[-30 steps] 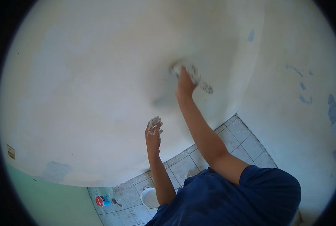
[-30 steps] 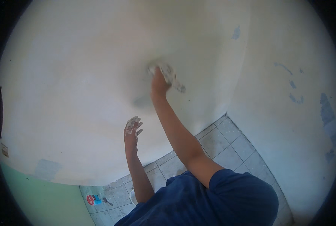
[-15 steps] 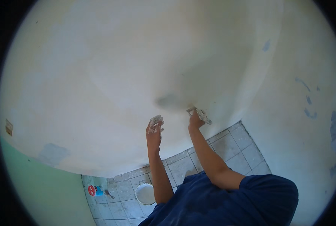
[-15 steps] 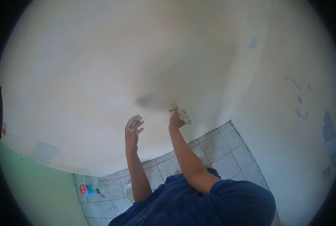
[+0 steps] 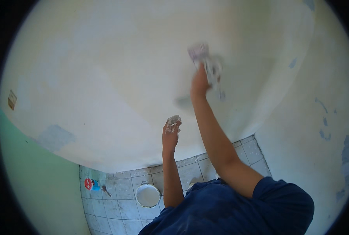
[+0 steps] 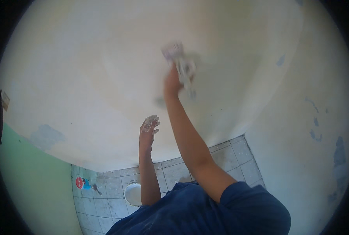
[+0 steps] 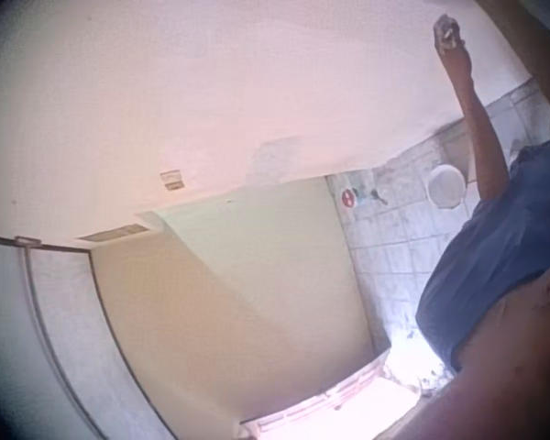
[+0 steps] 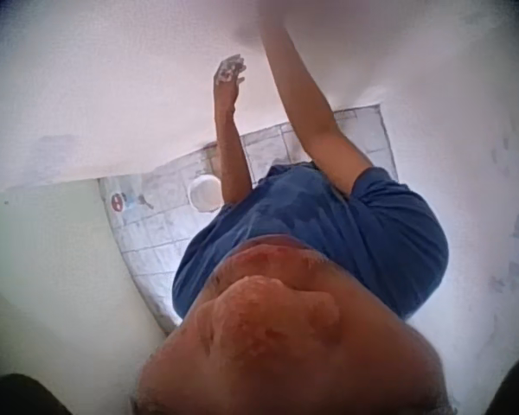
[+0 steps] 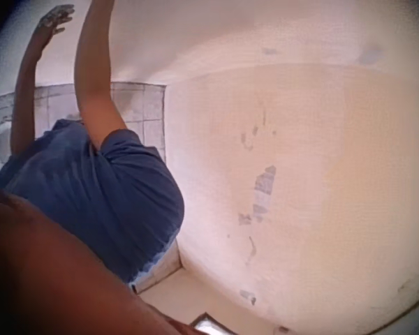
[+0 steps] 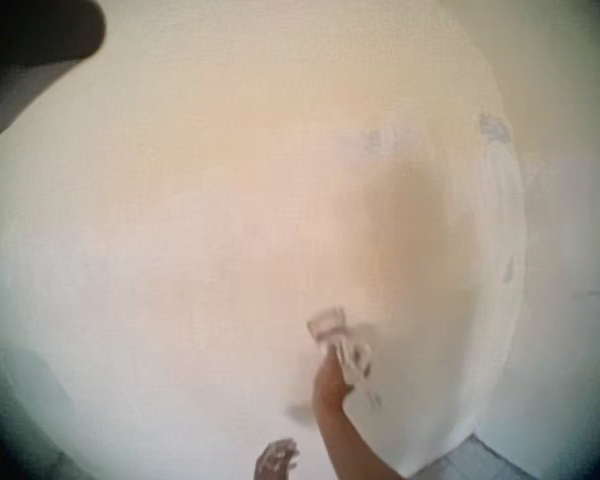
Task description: The person applies wall putty to a wall using a putty knife.
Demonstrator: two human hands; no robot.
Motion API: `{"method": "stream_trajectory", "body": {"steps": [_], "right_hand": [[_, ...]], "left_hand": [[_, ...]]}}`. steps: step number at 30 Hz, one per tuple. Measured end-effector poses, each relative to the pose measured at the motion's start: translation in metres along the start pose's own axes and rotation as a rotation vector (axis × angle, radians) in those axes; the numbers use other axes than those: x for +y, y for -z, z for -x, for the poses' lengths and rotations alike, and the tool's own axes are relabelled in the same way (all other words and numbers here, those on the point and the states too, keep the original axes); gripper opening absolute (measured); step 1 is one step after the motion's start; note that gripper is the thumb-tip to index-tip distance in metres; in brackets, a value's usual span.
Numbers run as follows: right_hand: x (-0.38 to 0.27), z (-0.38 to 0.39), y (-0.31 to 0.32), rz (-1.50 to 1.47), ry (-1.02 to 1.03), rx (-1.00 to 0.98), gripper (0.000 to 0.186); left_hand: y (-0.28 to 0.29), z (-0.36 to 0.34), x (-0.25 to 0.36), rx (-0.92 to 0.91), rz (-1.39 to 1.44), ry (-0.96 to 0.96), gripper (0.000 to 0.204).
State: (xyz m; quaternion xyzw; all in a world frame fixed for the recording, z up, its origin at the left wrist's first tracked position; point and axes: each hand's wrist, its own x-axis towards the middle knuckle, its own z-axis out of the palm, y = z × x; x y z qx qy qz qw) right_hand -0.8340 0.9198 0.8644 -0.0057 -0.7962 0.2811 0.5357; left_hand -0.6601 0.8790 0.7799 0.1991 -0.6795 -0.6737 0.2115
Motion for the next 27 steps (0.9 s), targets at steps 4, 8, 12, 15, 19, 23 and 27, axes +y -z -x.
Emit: {"method": "stream_trajectory", "body": {"steps": [4, 8, 12, 15, 19, 23, 27], "right_hand": [[0.084, 0.153, -0.014, -0.632, -0.693, -0.351, 0.038], [0.078, 0.182, 0.028, -0.758, -0.968, -0.505, 0.039], [0.025, 0.105, 0.062, -0.830, -0.155, -0.362, 0.032], [-0.043, 0.012, 0.109, -1.228, 0.062, -0.465, 0.030], [-0.113, -0.063, 0.124, -1.236, 0.739, -0.389, 0.031], [-0.135, -0.052, 0.085, -0.779, 1.215, -0.350, 0.033], [-0.061, 0.083, 0.018, -0.516, 1.671, -0.548, 0.024]], "left_hand": [[0.024, 0.004, -0.003, 0.028, -0.028, -0.033, 0.032], [0.060, 0.014, -0.002, 0.121, -0.020, -0.013, 0.031], [0.087, 0.027, -0.018, 0.172, 0.003, 0.002, 0.031], [0.092, 0.034, -0.020, 0.194, 0.012, -0.002, 0.028], [0.098, 0.040, -0.030, 0.185, 0.023, -0.014, 0.027], [0.097, 0.042, -0.036, 0.208, 0.033, -0.010, 0.027], [0.097, 0.045, -0.046, 0.288, 0.116, -0.037, 0.027]]}}
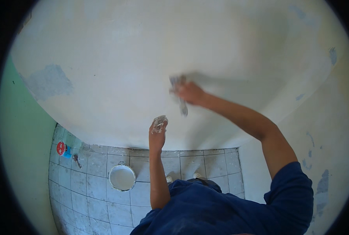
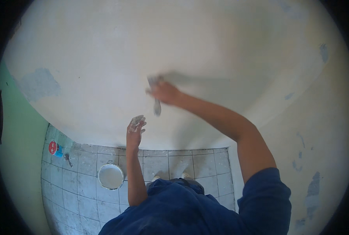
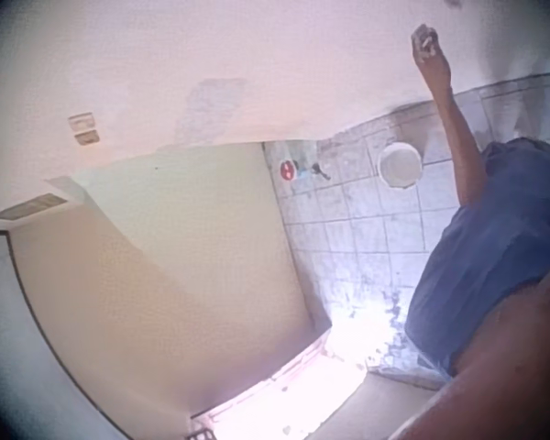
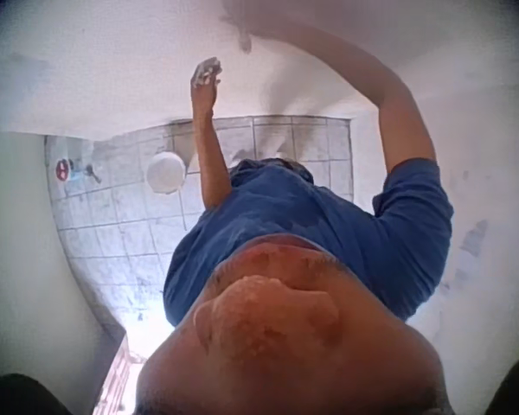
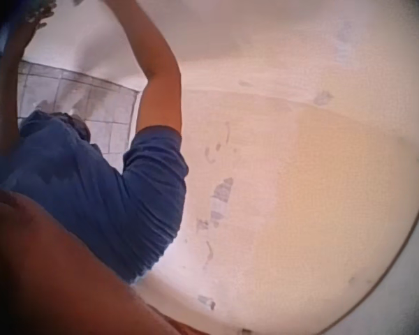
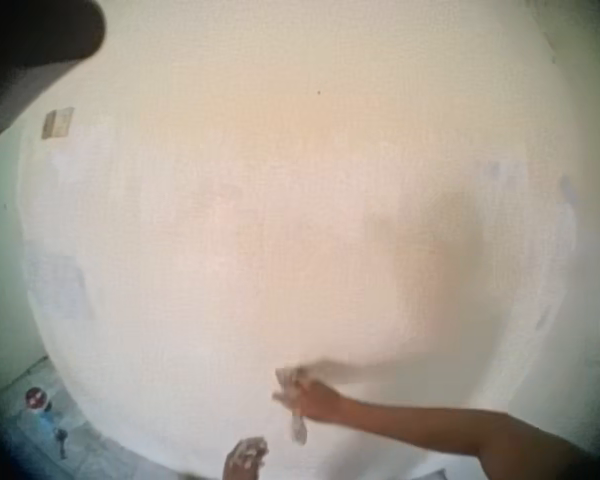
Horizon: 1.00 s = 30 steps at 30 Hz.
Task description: The person applies wall putty to a wall using a putty knife.
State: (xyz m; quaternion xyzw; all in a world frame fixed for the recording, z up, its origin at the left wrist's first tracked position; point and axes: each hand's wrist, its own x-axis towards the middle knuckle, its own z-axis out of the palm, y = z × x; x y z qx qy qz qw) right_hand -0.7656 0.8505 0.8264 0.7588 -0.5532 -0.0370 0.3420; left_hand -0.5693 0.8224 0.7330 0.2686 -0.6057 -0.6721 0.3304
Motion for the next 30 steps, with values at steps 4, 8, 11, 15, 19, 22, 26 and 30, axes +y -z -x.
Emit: {"method": "stream_trajectory", "body": {"steps": [4, 8, 11, 15, 19, 22, 26, 30], "right_hand": [[-0.015, 0.015, -0.019, -0.475, -0.084, -0.251, 0.023], [0.067, -0.061, 0.072, -0.310, -0.194, 0.134, 0.012], [0.100, -0.085, 0.146, -0.066, -0.175, 0.521, 0.023], [0.076, -0.071, 0.111, 0.105, -0.264, 0.465, 0.032], [-0.025, -0.003, -0.043, -0.208, 0.001, -0.219, 0.022], [-0.048, 0.021, -0.062, -0.325, 0.060, -0.385, 0.020], [0.025, -0.040, 0.021, -0.406, -0.301, -0.149, 0.012], [0.114, -0.091, 0.145, -0.155, -0.142, 0.646, 0.026]], "left_hand": [[0.016, -0.003, -0.005, 0.081, 0.047, -0.012, 0.028], [0.035, -0.002, -0.014, 0.158, 0.064, 0.037, 0.029], [0.029, -0.004, -0.013, 0.153, 0.086, 0.019, 0.028], [0.020, -0.009, -0.001, 0.051, -0.003, 0.073, 0.026], [0.022, -0.009, 0.004, 0.030, -0.001, 0.026, 0.025], [0.031, -0.004, -0.009, 0.154, -0.012, -0.123, 0.026], [0.045, 0.001, -0.025, 0.184, 0.064, -0.007, 0.027], [0.039, -0.003, -0.016, 0.080, 0.000, 0.065, 0.026]]}}
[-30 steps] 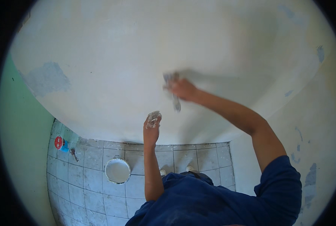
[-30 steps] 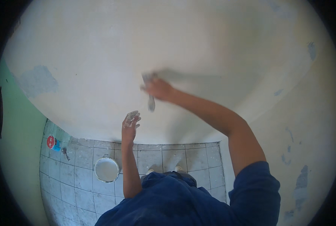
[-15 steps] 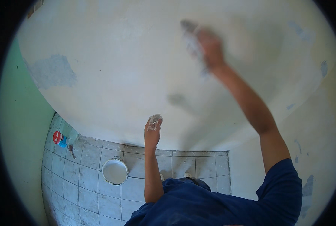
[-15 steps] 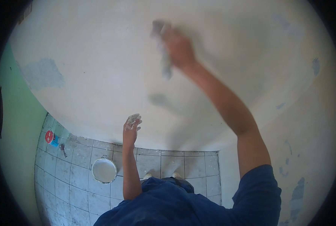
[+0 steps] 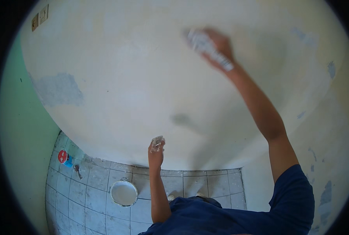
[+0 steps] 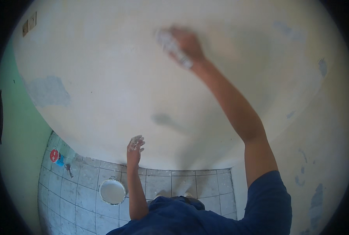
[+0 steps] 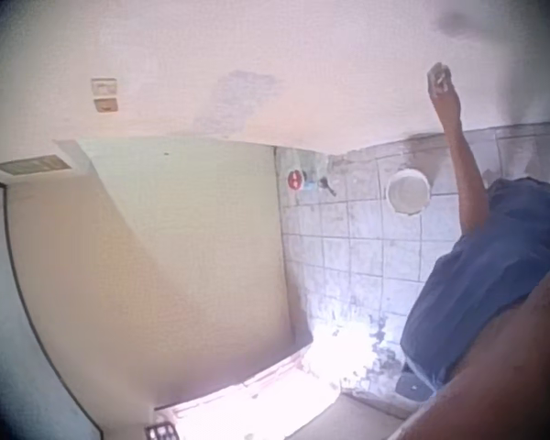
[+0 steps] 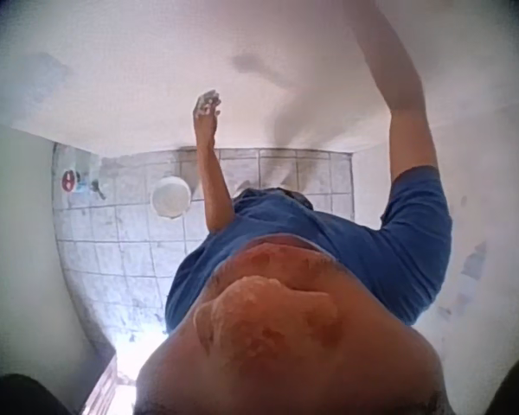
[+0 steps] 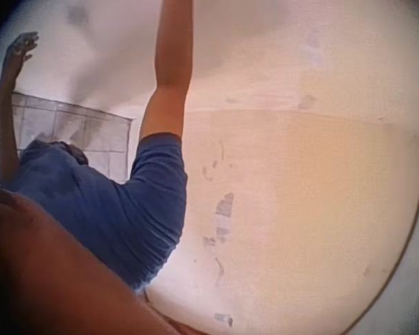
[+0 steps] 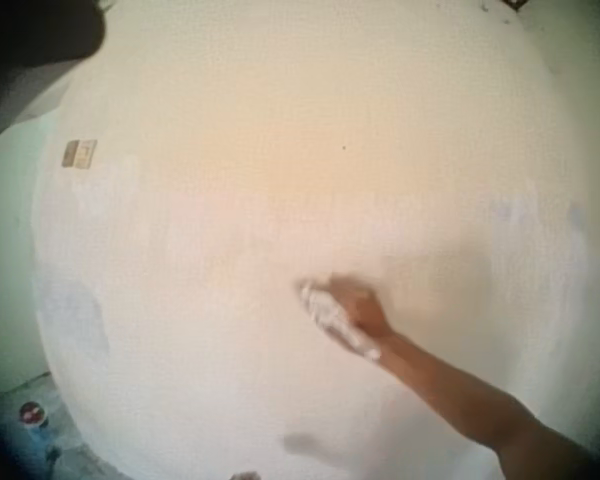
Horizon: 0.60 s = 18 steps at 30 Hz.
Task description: The person applies wall putty to a wall using a putty knife.
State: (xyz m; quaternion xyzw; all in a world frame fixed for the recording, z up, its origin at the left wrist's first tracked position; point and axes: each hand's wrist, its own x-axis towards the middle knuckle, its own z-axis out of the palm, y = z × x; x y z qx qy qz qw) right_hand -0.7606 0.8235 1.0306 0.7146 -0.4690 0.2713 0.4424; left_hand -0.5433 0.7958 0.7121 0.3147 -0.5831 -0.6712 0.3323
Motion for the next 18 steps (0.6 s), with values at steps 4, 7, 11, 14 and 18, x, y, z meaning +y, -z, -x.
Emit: {"method": "stream_trajectory", "body": {"steps": [4, 7, 11, 14, 18], "right_hand": [[0.003, -0.038, 0.036, 0.169, 0.050, 0.235, 0.031], [-0.043, 0.070, -0.055, 0.349, -0.020, -0.441, 0.027], [-0.134, 0.199, -0.097, -0.024, -0.026, -0.921, 0.025], [-0.122, 0.245, -0.069, -0.227, -0.185, -0.750, 0.028], [-0.139, 0.272, -0.026, -0.239, -0.631, -0.280, 0.032]], "left_hand": [[-0.015, -0.002, 0.021, -0.049, -0.019, -0.119, 0.026], [-0.011, 0.000, 0.020, 0.005, 0.026, -0.170, 0.025], [0.003, 0.011, 0.032, 0.001, -0.001, -0.212, 0.024], [-0.004, 0.005, 0.040, -0.045, -0.042, -0.174, 0.024], [0.011, 0.012, 0.018, -0.019, -0.056, -0.100, 0.025]]}}
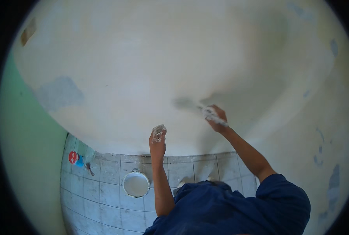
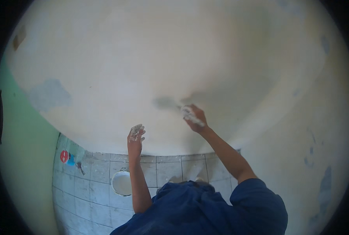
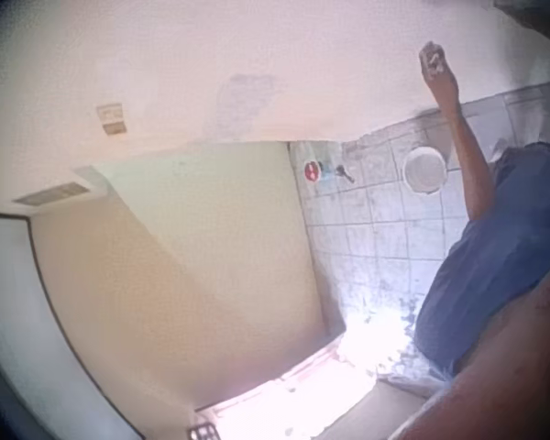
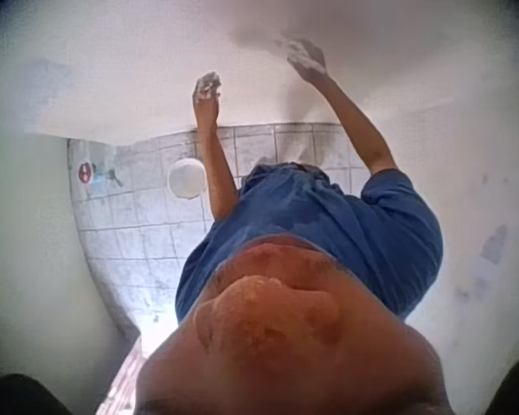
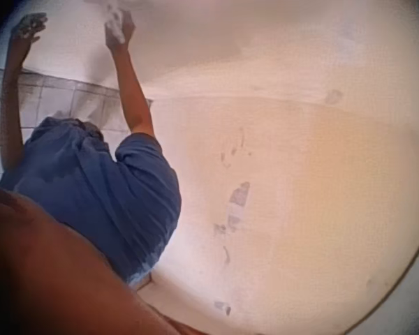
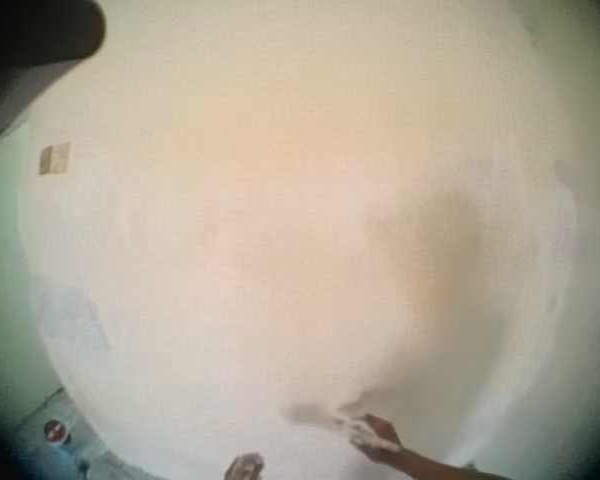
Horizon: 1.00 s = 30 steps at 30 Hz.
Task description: The person applies wall putty to a wall using a putty knife.
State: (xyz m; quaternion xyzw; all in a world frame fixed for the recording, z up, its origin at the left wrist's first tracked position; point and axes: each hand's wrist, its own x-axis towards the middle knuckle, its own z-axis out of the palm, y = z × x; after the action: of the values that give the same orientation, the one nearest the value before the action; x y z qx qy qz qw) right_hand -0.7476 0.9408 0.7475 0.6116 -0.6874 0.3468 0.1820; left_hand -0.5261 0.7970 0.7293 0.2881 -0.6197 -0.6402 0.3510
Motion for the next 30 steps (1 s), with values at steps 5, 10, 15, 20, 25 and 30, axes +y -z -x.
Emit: {"method": "stream_trajectory", "body": {"steps": [5, 10, 15, 20, 25, 30], "right_hand": [[0.001, 0.092, 0.036, -0.420, -0.776, 0.684, 0.030], [-0.009, 0.197, 0.080, -0.825, -1.111, 1.395, 0.035], [-0.034, 0.290, 0.139, -0.770, -1.002, 1.820, 0.035], [-0.079, 0.349, 0.160, -0.650, -0.983, 1.971, 0.038], [-0.075, 0.399, 0.162, -0.664, -1.014, 1.958, 0.048], [-0.049, 0.429, 0.184, -0.623, -1.108, 1.853, 0.039]], "left_hand": [[-0.045, -0.001, -0.018, -0.250, -0.020, 0.086, 0.026], [-0.087, -0.005, -0.044, -0.488, 0.012, 0.223, 0.027], [-0.104, -0.008, -0.077, -0.595, 0.063, 0.310, 0.033], [-0.087, -0.009, -0.121, -0.374, 0.380, 0.545, 0.036], [-0.038, -0.003, -0.203, -0.326, 0.234, 0.825, 0.043], [0.001, 0.059, -0.231, -0.103, 0.464, 0.849, 0.053]]}}
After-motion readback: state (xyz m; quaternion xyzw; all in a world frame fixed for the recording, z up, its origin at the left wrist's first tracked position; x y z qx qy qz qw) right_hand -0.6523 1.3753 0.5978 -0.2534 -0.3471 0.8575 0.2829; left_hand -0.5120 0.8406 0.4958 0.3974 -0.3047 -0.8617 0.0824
